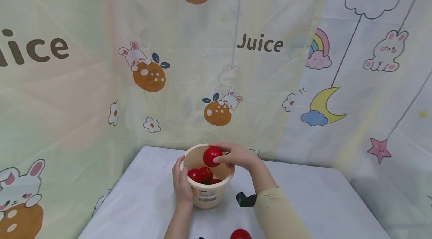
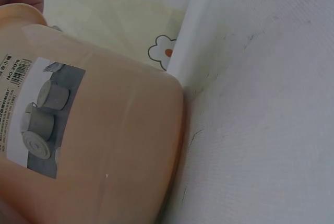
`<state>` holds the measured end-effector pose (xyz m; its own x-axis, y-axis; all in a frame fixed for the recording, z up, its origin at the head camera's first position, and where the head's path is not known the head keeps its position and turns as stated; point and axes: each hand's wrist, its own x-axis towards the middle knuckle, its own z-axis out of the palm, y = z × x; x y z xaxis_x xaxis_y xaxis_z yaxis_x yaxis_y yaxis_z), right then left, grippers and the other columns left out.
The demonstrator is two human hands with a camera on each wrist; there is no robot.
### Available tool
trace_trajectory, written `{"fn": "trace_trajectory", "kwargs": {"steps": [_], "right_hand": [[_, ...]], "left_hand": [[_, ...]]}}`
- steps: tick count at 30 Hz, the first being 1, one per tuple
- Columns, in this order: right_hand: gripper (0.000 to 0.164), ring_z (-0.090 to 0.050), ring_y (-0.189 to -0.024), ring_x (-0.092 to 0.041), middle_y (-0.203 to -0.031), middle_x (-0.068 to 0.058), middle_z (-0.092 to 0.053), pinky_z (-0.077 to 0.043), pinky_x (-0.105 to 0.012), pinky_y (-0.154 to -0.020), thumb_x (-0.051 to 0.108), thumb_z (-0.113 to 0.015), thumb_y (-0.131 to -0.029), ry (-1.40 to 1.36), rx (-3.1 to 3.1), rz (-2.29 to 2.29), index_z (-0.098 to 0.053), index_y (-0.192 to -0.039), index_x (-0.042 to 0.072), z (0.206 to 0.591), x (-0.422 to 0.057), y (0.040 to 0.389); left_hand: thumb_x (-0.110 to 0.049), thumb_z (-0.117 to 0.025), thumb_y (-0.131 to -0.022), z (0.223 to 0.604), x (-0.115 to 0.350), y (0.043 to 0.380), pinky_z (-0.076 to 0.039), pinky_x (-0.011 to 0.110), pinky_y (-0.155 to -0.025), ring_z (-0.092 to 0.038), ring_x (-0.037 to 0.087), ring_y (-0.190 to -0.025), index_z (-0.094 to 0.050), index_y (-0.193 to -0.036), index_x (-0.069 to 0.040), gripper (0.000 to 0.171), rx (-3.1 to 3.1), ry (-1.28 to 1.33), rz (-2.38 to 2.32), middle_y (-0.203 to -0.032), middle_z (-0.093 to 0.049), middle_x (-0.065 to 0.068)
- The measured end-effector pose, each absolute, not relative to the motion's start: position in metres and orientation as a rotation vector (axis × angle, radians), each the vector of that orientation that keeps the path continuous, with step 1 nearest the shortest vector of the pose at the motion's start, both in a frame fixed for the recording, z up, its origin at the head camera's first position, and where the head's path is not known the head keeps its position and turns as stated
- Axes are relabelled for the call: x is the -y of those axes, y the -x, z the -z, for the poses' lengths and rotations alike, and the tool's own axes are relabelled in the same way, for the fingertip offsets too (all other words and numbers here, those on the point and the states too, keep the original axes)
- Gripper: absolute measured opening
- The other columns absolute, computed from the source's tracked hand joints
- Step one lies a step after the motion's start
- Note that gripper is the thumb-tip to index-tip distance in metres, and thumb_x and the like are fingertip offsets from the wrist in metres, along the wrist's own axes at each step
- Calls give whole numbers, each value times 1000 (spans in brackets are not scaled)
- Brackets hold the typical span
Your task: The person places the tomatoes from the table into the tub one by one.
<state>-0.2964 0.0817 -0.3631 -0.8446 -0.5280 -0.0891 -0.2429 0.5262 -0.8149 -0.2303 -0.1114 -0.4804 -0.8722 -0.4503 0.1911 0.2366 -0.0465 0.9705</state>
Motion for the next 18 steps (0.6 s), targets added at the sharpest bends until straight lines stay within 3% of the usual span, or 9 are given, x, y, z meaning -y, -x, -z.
{"fn": "trace_trajectory", "kwargs": {"steps": [5,13,18], "right_hand": [[62,-61,-74,-27,-110,0,-65,-56,-32,-62,45,-81,-76,666,-2453,1147,-58,-133,41,365,-71,297],[56,-62,-95,-27,-115,3,-63,-59,-39,-72,35,-83,-76,661,-2445,1055,-62,-127,43,368,-52,296],[57,-64,-86,-32,-110,1,-64,-59,-38,-71,33,-84,-76,651,-2390,1033,-62,-128,42,373,-44,296]], "left_hand": [[-32,-46,-101,480,111,230,-42,58,-109,-38,19,-136,-38,-146,-31,46,1778,-223,1962,-149,-39,-7],[-34,-44,-101,481,113,230,-39,60,-110,-37,21,-138,-39,-145,-31,44,1778,-225,1948,-150,-38,-6],[-32,-44,-101,480,112,231,-38,60,-110,-37,22,-138,-40,-145,-30,44,1778,-224,1937,-150,-38,-4]]}}
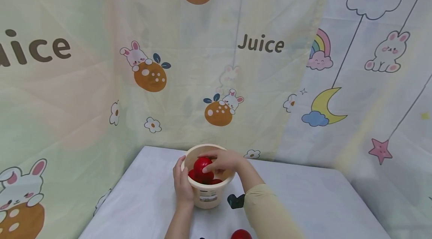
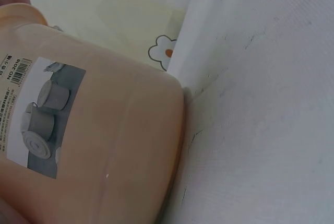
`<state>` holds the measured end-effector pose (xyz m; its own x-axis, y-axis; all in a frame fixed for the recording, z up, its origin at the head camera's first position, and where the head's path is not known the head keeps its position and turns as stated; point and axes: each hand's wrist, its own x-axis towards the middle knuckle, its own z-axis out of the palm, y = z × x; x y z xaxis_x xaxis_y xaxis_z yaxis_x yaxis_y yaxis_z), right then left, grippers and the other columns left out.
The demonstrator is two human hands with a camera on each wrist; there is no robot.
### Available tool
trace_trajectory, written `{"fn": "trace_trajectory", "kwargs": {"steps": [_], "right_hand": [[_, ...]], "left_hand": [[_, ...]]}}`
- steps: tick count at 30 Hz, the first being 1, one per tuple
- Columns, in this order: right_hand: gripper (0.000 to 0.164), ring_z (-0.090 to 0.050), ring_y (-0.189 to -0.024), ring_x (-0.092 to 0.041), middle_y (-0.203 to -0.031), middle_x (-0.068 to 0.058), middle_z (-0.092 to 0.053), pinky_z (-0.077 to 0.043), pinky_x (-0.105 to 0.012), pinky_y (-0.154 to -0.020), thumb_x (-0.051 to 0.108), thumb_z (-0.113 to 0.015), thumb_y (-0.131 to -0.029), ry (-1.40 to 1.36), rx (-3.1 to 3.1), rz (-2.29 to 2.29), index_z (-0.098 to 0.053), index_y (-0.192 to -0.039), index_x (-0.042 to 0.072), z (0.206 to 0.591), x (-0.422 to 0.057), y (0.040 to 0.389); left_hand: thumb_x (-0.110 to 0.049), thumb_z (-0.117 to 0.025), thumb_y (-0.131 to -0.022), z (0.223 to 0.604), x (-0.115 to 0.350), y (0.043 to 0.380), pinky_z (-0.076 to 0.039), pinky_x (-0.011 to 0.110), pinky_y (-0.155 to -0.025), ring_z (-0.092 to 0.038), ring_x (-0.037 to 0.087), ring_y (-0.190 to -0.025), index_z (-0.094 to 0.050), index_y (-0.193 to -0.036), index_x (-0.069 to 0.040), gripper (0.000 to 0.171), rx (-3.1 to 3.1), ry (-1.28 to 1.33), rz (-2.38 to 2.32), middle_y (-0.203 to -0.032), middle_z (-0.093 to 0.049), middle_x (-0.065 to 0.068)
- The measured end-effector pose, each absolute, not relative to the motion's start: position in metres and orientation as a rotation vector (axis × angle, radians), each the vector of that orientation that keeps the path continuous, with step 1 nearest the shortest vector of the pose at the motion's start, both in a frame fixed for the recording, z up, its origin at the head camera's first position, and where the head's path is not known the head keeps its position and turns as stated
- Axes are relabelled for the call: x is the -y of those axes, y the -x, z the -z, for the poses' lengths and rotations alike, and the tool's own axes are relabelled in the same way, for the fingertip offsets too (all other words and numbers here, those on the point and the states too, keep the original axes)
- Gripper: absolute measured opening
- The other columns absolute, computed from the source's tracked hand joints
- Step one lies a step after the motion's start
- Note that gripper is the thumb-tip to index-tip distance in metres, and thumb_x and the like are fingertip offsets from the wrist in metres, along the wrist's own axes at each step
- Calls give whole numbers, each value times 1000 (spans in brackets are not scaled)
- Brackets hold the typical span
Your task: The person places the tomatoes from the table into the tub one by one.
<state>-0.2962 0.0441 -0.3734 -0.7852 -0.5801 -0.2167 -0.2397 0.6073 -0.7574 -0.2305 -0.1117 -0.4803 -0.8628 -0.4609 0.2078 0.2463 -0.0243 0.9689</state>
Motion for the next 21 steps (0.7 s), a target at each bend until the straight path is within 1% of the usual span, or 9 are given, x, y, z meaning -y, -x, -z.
{"fn": "trace_trajectory", "kwargs": {"steps": [3,6,9,12,14,15,18,19,21], "right_hand": [[57,-62,-75,-27,-108,1,-64,-58,-35,-66,31,-83,-77,672,-2381,994,-62,-129,41,375,-42,296],[55,-61,-73,-23,-108,2,-64,-57,-33,-63,30,-82,-79,689,-2383,956,-62,-129,41,376,-40,296],[54,-60,-73,-22,-107,2,-64,-56,-33,-62,30,-81,-80,693,-2384,941,-62,-128,44,377,-40,296],[50,-58,-69,-22,-107,3,-65,-56,-32,-61,32,-79,-81,688,-2364,987,-63,-127,44,377,-41,295],[47,-55,-64,-22,-101,-4,-67,-53,-29,-57,33,-76,-84,693,-2337,1040,-64,-128,41,377,-41,293],[45,-54,-62,-22,-97,-6,-67,-52,-28,-56,34,-75,-85,693,-2328,1065,-64,-127,40,378,-41,293],[41,-51,-58,-21,-86,-16,-64,-49,-27,-53,35,-73,-87,708,-2313,1108,-65,-127,37,379,-41,293],[40,-51,-57,-20,-84,-22,-62,-48,-26,-52,35,-72,-87,716,-2313,1109,-65,-127,37,379,-41,293],[40,-51,-57,-19,-85,-24,-60,-48,-27,-52,35,-72,-88,724,-2315,1106,-65,-127,37,379,-41,293]], "left_hand": [[-32,-43,-101,481,111,231,-37,61,-111,-37,23,-138,-40,-144,-31,43,1776,-223,1930,-150,-38,-4],[-32,-42,-101,481,111,232,-36,61,-112,-37,22,-138,-41,-143,-32,42,1768,-216,1933,-149,-39,-5],[-31,-42,-101,481,111,232,-36,61,-112,-37,21,-138,-42,-143,-32,42,1766,-215,1937,-149,-39,-6],[-31,-41,-102,480,111,231,-35,60,-113,-37,22,-138,-41,-144,-30,42,1763,-198,1936,-150,-39,-5],[-27,-39,-102,475,110,227,-33,61,-114,-37,23,-139,-41,-145,-26,43,1764,-198,1944,-150,-39,-2],[-26,-38,-102,471,110,224,-33,61,-114,-37,24,-139,-41,-146,-24,44,1763,-199,1949,-150,-39,-1],[-22,-34,-102,456,108,214,-31,62,-115,-36,27,-139,-40,-147,-19,45,1764,-201,1959,-151,-38,4],[-21,-33,-102,451,108,210,-31,62,-114,-36,28,-139,-39,-147,-17,45,1770,-206,1959,-151,-38,5],[-21,-32,-102,447,107,207,-32,63,-114,-36,29,-139,-39,-147,-16,45,1775,-200,1949,-151,-38,7]]}}
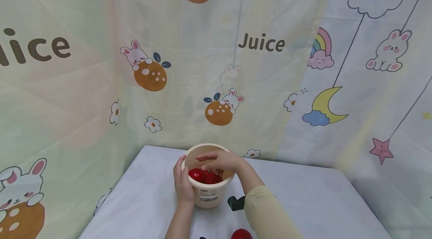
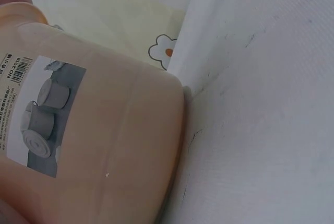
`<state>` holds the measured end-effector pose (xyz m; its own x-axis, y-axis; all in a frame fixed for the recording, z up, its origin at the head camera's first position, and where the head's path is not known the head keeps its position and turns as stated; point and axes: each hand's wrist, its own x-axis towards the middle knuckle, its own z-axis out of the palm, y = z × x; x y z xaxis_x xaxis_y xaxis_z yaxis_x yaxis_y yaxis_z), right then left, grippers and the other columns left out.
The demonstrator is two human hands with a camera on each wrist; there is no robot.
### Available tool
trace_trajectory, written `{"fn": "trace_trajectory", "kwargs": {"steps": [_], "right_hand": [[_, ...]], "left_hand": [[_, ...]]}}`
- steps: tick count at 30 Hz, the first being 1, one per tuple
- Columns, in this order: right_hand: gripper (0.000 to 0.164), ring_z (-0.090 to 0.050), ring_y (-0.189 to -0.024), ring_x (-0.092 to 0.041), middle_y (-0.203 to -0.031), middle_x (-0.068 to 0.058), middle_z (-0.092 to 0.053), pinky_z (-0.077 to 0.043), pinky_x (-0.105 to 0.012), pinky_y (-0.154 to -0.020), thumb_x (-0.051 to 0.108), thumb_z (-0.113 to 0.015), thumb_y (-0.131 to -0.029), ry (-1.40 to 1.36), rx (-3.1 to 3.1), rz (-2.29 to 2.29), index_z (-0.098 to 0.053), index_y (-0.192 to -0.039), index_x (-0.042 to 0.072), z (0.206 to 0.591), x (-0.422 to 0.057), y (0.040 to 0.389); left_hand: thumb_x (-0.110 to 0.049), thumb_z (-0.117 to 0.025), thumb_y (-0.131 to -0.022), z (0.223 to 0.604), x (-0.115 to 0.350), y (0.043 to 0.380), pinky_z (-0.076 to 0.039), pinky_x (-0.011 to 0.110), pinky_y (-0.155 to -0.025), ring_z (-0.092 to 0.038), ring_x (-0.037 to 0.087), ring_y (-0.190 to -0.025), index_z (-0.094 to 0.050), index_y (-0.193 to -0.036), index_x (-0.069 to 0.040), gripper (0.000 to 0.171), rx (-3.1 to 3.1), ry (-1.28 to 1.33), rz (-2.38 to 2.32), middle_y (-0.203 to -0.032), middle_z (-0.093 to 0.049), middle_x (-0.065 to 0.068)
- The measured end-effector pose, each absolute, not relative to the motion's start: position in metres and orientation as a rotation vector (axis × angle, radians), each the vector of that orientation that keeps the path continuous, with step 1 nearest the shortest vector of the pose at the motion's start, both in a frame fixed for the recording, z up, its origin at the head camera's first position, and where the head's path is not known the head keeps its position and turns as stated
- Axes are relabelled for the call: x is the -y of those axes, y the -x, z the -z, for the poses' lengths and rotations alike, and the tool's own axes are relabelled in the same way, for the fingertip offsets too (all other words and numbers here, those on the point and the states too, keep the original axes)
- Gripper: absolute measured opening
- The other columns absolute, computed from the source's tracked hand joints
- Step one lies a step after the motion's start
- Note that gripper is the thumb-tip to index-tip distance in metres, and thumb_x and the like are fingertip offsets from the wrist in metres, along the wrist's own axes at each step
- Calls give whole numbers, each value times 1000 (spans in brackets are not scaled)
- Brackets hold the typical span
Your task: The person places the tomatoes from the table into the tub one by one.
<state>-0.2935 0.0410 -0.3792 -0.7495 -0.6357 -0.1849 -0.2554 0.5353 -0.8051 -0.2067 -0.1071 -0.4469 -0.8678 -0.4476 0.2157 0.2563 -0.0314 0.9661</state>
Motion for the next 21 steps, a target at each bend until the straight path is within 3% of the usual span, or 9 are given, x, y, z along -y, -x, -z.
{"fn": "trace_trajectory", "kwargs": {"steps": [2,6,9,12,16,18,21], "right_hand": [[39,-50,-56,-20,-91,-28,-60,-47,-26,-51,33,-70,-89,728,-2288,1130,-65,-128,35,378,-42,294],[39,-52,-59,-32,-107,-14,-65,-50,-29,-54,35,-69,-90,714,-2255,1195,-64,-129,36,375,-48,292],[40,-59,-76,-38,-122,2,-63,-55,-33,-62,40,-68,-90,718,-2299,1199,-63,-130,38,370,-54,289],[42,-59,-92,-31,-131,5,-59,-56,-35,-68,45,-68,-88,738,-2360,1178,-63,-129,40,365,-62,287],[40,-55,-76,-20,-134,1,-59,-53,-31,-63,47,-68,-88,763,-2388,1169,-62,-128,43,361,-76,283],[40,-51,-62,-21,-134,0,-59,-51,-31,-58,44,-67,-90,783,-2381,1184,-61,-130,41,361,-84,280],[42,-50,-57,-20,-139,2,-58,-51,-29,-56,40,-65,-92,792,-2360,1229,-58,-134,38,361,-96,275]], "left_hand": [[-20,-33,-102,446,107,207,-32,63,-113,-37,30,-138,-39,-147,-15,45,1777,-197,1948,-150,-38,8],[-19,-37,-101,455,108,214,-32,60,-115,-37,28,-138,-41,-146,-16,45,1761,-202,1962,-150,-39,7],[-22,-37,-102,468,109,223,-32,60,-115,-37,26,-138,-41,-147,-19,45,1757,-210,1960,-150,-38,5],[-26,-38,-103,477,110,229,-34,60,-114,-38,24,-138,-40,-147,-23,44,1759,-214,1947,-150,-39,1],[-29,-41,-102,481,111,231,-36,60,-112,-39,22,-137,-41,-145,-28,43,1754,-214,1931,-148,-40,-2],[-29,-42,-102,481,111,231,-38,60,-111,-40,21,-136,-42,-143,-30,42,1752,-215,1929,-147,-41,-3],[-28,-44,-101,482,111,232,-40,59,-110,-40,20,-134,-43,-142,-32,41,1750,-224,1922,-146,-42,-4]]}}
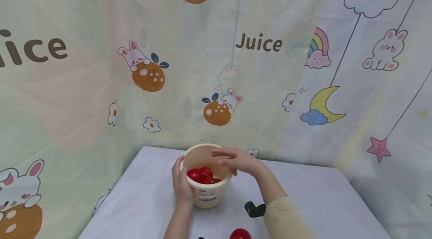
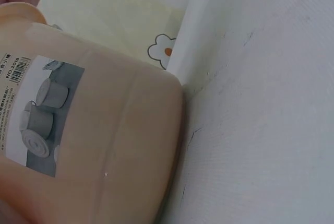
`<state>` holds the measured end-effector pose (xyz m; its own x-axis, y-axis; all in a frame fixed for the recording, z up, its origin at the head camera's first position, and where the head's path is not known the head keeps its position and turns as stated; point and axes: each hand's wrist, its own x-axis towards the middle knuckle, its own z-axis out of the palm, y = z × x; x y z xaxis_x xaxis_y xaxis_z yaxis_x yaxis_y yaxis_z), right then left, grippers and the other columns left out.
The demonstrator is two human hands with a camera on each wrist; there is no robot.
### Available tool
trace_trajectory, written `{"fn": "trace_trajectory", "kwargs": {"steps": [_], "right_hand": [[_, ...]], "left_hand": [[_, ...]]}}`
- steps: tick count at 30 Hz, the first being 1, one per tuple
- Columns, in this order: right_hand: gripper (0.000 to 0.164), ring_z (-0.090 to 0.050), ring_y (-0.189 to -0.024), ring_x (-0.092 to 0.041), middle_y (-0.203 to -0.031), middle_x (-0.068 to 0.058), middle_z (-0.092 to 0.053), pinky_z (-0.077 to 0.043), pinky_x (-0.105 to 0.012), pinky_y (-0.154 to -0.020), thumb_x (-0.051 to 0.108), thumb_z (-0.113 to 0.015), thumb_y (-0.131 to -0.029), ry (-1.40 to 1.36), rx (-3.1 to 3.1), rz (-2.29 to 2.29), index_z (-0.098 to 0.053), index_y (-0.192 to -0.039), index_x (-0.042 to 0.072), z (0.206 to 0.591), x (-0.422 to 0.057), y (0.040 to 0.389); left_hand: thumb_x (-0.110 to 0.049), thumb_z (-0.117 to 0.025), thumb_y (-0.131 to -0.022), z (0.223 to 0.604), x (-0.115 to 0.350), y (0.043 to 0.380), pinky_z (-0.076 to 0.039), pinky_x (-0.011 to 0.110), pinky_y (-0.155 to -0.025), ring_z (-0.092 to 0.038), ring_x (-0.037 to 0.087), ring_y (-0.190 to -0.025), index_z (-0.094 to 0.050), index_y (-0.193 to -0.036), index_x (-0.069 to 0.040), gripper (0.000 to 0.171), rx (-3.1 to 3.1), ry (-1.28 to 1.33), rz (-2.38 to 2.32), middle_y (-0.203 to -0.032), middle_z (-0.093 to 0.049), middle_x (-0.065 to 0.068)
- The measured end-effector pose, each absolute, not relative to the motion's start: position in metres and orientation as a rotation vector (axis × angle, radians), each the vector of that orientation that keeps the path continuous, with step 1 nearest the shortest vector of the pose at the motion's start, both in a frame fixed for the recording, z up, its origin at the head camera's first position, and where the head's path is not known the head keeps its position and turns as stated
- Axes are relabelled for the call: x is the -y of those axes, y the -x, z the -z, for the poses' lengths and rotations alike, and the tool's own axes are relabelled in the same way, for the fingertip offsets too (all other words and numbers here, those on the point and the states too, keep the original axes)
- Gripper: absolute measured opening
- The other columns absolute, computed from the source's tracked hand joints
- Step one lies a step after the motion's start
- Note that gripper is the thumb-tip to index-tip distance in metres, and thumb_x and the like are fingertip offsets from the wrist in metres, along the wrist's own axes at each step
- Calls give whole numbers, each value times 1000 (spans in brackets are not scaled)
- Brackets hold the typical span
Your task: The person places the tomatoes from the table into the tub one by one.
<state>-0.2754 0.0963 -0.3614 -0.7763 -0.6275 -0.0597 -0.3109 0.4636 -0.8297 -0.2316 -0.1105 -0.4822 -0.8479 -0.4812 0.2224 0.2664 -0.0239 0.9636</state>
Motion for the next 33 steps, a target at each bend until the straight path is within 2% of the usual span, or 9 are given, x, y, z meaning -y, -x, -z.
{"fn": "trace_trajectory", "kwargs": {"steps": [4,9,15,19,21,23,27,33], "right_hand": [[44,-54,-57,-24,-142,2,-56,-52,-28,-56,37,-64,-93,790,-2348,1284,-56,-137,37,365,-113,269],[43,-55,-57,-19,-142,-1,-56,-53,-30,-57,37,-64,-94,755,-2367,1327,-56,-137,37,372,-133,257],[50,-57,-57,-20,-142,-7,-56,-54,-34,-57,37,-64,-94,680,-2394,1351,-54,-141,29,384,-155,236],[46,-60,-59,-23,-140,-2,-57,-55,-37,-64,39,-63,-94,621,-2394,1357,-55,-139,33,393,-169,219],[43,-61,-60,-23,-130,-2,-61,-54,-37,-66,38,-62,-95,602,-2398,1352,-56,-137,37,397,-176,210],[41,-62,-61,-23,-112,-4,-66,-53,-36,-67,38,-62,-95,593,-2402,1344,-56,-136,38,402,-181,201],[42,-61,-61,-22,-76,-6,-60,-51,-33,-65,37,-61,-96,595,-2376,1327,-55,-137,36,414,-189,188],[53,-58,-60,-19,-70,-2,-56,-50,-29,-64,39,-65,-93,502,-2225,1309,-52,-143,28,439,-194,178]], "left_hand": [[-27,-45,-101,483,111,233,-41,59,-109,-41,20,-134,-44,-141,-33,40,1747,-237,1919,-145,-43,-4],[-26,-42,-101,483,112,233,-41,59,-109,-42,21,-134,-45,-141,-32,40,1739,-227,1919,-145,-43,-4],[-25,-42,-102,483,111,233,-42,57,-109,-42,20,-133,-45,-140,-34,40,1742,-232,1914,-144,-43,-6],[-26,-42,-102,483,111,233,-42,58,-108,-41,20,-134,-44,-141,-34,40,1748,-228,1927,-145,-42,-6],[-26,-42,-102,482,110,232,-43,58,-108,-41,20,-135,-43,-141,-35,40,1751,-230,1939,-145,-42,-7],[-26,-42,-102,482,110,232,-43,58,-108,-41,20,-135,-43,-142,-34,40,1758,-225,1941,-146,-41,-7],[-27,-41,-102,481,110,232,-43,58,-108,-40,21,-135,-41,-144,-30,42,1766,-218,1940,-146,-42,-6],[-28,-42,-102,482,110,231,-44,58,-107,-42,20,-133,-44,-140,-35,38,1759,-217,1941,-144,-43,-6]]}}
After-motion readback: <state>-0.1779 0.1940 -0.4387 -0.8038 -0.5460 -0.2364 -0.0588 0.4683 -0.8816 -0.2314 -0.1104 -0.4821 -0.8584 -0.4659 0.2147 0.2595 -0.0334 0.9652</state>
